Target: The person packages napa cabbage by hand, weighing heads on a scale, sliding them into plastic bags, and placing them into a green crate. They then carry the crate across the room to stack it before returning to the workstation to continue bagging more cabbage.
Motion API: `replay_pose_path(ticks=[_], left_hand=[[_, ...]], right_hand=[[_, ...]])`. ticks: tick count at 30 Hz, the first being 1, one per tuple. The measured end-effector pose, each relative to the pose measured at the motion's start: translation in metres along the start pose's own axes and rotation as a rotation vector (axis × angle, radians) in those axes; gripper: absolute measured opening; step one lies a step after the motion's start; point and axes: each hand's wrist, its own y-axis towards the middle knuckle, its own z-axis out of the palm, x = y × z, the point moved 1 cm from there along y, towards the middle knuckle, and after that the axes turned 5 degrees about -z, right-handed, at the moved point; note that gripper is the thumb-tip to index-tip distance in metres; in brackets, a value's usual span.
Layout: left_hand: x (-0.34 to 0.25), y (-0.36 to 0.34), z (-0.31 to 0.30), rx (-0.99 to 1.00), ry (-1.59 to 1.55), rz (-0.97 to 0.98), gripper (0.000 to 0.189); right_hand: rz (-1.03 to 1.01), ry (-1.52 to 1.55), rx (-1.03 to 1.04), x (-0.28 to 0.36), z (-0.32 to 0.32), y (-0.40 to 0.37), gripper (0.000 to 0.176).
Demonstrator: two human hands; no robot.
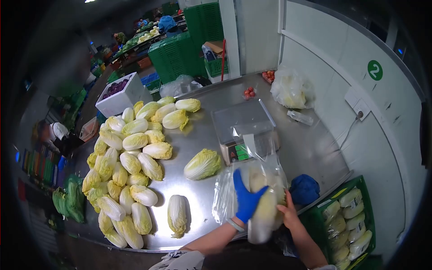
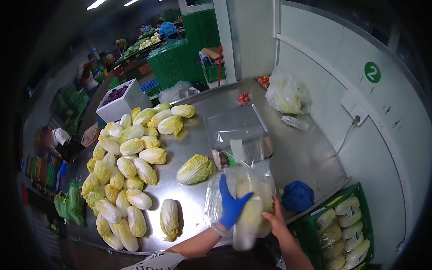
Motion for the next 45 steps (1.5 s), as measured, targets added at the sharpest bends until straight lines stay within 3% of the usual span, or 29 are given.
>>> replay_pose_path(ticks=[1, 2, 4, 5, 6, 8, 10, 12, 15, 18, 21, 25, 29, 35, 38, 40, 41, 42, 43, 44, 45], left_hand=[[0.016, 0.004, -0.006, 0.026, -0.345, -0.49, 0.06], [0.024, 0.01, -0.028, 0.353, -0.578, -0.664, 0.053], [0.053, 0.011, -0.053, 0.52, -0.741, -0.784, 0.045], [0.015, 0.016, -0.063, 0.679, -0.885, -0.841, 0.046], [-0.004, 0.006, -0.076, 0.537, -0.98, -1.047, 0.048], [0.042, -0.01, -0.102, 0.387, -0.997, -1.041, 0.05], [0.021, -0.022, -0.089, 0.414, -0.92, -1.063, 0.045], [0.032, -0.04, -0.089, 0.328, -0.884, -1.062, 0.043], [0.047, -0.057, -0.098, 0.334, -0.968, -1.107, 0.04], [0.026, -0.074, -0.109, 0.309, -0.946, -1.114, 0.04], [0.013, -0.094, -0.119, 0.338, -0.891, -1.088, 0.041], [0.011, -0.11, -0.129, 0.398, -0.676, -0.935, 0.045], [-0.006, -0.123, -0.135, 0.316, -0.517, -0.799, 0.054], [0.067, -0.126, -0.145, 0.293, 0.017, -0.876, 0.044], [0.171, -0.137, -0.164, 0.553, 0.768, -0.396, 0.044], [0.178, -0.126, -0.174, 0.579, 0.704, -0.387, 0.039], [0.174, -0.118, -0.177, 0.651, 0.9, -0.111, 0.036], [0.165, -0.111, -0.177, 0.575, 0.871, -0.015, 0.031], [0.152, -0.099, -0.179, 0.483, 0.646, -0.174, 0.023], [0.117, -0.091, -0.18, 0.436, 0.549, -0.06, 0.022], [0.059, -0.08, -0.177, 0.456, 0.289, -0.421, 0.025]], right_hand=[[-0.002, -0.039, 0.01, 0.006, 0.02, 0.006, 0.082], [-0.002, -0.083, 0.018, 0.01, 0.034, 0.006, 0.081], [-0.153, -0.352, 0.099, 0.003, 0.019, 0.01, 0.074], [-0.122, -0.221, 0.192, 0.019, 0.019, 0.007, 0.067], [-0.107, -0.205, 0.221, 0.032, 0.018, 0.004, 0.059], [-0.139, -0.034, 0.177, 0.048, 0.03, 0.003, 0.052], [-0.313, -0.542, -0.134, 0.029, 0.04, 0.012, 0.05], [-0.325, -0.335, -0.108, 0.0, 0.037, 0.017, 0.046], [-0.142, -0.436, -0.107, 0.005, 0.043, -0.013, 0.041], [-0.16, -0.547, -0.094, 0.044, 0.068, -0.047, 0.036], [-0.253, -0.685, -0.15, 0.039, 0.069, -0.061, 0.032], [-0.234, -0.835, -0.097, 0.028, 0.054, -0.075, 0.022], [-0.313, -1.004, 0.039, 0.014, 0.039, -0.093, 0.015], [-0.374, -1.274, 0.254, -0.003, 0.046, -0.062, 0.021], [-0.297, -1.445, 0.557, -0.029, 0.048, -0.047, 0.024], [-0.232, -1.378, 0.517, -0.029, 0.049, -0.042, 0.025], [-0.239, -1.335, 0.506, -0.027, 0.047, -0.036, 0.025], [-0.239, -1.292, 0.495, -0.023, 0.045, -0.032, 0.024], [-0.261, -1.252, 0.471, -0.01, 0.049, -0.027, 0.024], [-0.273, -1.211, 0.44, 0.006, 0.057, -0.023, 0.024], [-0.344, -1.15, 0.397, 0.026, 0.064, -0.023, 0.022]])
